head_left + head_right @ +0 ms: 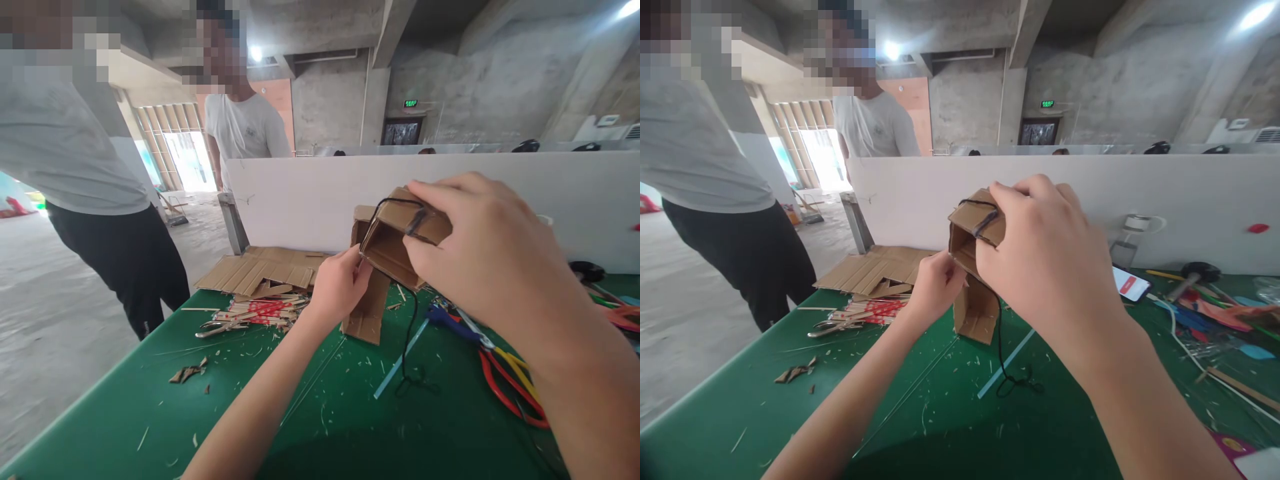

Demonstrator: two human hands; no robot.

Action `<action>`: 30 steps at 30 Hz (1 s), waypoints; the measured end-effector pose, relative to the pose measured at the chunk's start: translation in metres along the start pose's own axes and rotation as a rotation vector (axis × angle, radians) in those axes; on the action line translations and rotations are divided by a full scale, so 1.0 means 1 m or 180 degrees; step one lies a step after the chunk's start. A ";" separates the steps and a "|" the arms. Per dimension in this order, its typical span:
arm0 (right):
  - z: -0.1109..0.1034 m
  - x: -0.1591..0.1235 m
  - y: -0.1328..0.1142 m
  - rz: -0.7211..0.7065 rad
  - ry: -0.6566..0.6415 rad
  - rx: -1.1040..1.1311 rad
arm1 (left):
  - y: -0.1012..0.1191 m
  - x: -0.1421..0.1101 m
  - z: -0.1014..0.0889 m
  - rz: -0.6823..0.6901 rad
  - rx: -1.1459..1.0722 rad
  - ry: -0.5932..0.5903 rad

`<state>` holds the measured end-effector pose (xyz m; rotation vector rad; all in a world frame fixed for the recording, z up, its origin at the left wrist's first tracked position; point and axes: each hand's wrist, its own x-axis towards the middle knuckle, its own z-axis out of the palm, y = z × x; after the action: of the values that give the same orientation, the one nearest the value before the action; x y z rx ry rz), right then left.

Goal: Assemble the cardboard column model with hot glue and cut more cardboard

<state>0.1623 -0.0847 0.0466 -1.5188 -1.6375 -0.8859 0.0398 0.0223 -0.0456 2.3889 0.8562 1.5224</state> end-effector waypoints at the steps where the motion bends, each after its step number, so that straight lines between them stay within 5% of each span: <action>1: 0.000 0.001 -0.001 -0.0060 -0.0023 -0.0003 | 0.000 0.000 0.000 0.0016 -0.0017 -0.0006; 30: 0.008 -0.009 0.018 -0.0131 -0.0554 0.0543 | -0.018 -0.003 0.005 0.0016 -0.0735 -0.0079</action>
<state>0.1806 -0.0809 0.0346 -1.4817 -1.8253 -0.6319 0.0365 0.0362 -0.0586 2.2401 0.6313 1.5000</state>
